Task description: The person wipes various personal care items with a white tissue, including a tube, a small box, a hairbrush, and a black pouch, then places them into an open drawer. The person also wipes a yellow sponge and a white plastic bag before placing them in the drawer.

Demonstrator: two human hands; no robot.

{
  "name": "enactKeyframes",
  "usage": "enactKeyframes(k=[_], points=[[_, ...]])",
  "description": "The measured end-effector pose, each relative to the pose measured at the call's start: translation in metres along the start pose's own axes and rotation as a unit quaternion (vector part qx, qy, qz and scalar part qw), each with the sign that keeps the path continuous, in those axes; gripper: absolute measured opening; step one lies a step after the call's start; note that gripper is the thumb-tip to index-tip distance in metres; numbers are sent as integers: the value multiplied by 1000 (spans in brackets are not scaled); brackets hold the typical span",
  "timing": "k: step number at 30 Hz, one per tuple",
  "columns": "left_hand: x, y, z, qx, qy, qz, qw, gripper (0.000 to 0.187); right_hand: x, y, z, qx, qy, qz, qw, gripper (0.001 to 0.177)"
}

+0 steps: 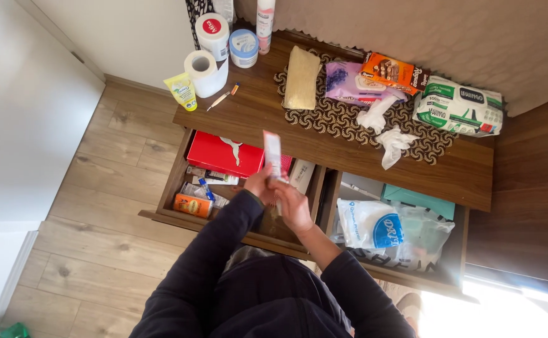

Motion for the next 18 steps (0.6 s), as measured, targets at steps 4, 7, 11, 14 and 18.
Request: enactKeyframes(k=[4, 7, 11, 14, 18], points=[[29, -65, 60, 456, 109, -297, 832, 64, -6, -30, 7, -40, -48, -73, 995, 26], [44, -104, 105, 634, 61, -302, 710, 78, -6, -39, 4, -13, -47, -122, 991, 26], [44, -130, 133, 798, 28, -234, 555, 76, -5, -51, -9, -23, -5, -168, 985, 24], [35, -140, 141, 913, 34, -169, 371, 67, -6, -58, -24, -23, 25, -201, 979, 23], [13, -134, 145, 966, 55, -89, 235, 39, -9, -67, -44, -38, 58, -216, 974, 22]])
Point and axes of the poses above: each hand's wrist, its own x-axis towards the middle knuckle, its own z-axis out of the back of the hand, y = z × x, the point moved 5 cm from there along x, towards the middle knuckle, and after that the axes turned 14 degrees about -z, right-handed, at the moved point
